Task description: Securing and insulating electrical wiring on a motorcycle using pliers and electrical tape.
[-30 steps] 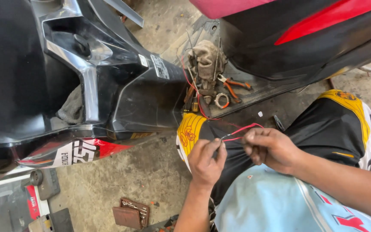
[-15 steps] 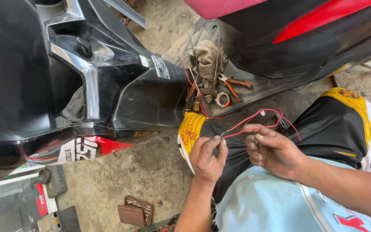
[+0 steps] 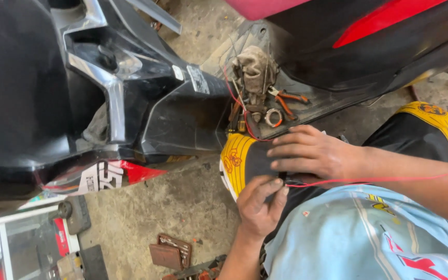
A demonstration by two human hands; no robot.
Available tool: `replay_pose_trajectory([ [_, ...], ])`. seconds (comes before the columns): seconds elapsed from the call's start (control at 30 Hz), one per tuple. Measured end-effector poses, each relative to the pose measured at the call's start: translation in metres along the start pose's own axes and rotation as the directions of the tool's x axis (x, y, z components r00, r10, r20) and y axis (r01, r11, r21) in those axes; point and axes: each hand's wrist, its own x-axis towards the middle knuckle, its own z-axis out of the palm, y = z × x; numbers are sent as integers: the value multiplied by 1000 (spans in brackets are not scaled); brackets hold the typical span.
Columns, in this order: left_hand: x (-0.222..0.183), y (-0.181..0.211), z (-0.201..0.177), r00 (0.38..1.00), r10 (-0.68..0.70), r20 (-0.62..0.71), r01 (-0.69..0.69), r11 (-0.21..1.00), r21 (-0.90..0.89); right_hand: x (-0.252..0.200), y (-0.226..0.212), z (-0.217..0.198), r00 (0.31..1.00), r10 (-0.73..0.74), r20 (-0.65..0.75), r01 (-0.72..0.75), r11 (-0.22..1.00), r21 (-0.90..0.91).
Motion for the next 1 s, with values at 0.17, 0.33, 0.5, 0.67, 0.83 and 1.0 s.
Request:
replay_pose_trajectory([
  [0.17,-4,2,-2,1000,-15,-19,14,998,-55,-6,-7,24,959,-26,-283,-6,994,-113],
  [0.33,-4,-3,1,999,-8,-44,6,999,-37,5,-2,5,973,20,-232,-30,999,-43],
  [0.5,-4,-9,8,989,-99,-110,99,995,-4,23,-31,-33,996,91,-7,-91,973,-212],
  [0.67,15,-2,17,967,-252,-47,244,962,-123,22,-62,-46,948,311,63,-246,847,-472],
  [0.83,27,-11,29,993,-119,-12,119,992,-41,26,-69,-50,892,442,100,-298,738,-606],
  [1.0,27,-21,31,999,-43,-30,46,996,79,17,-65,-41,840,542,6,-490,764,-420],
])
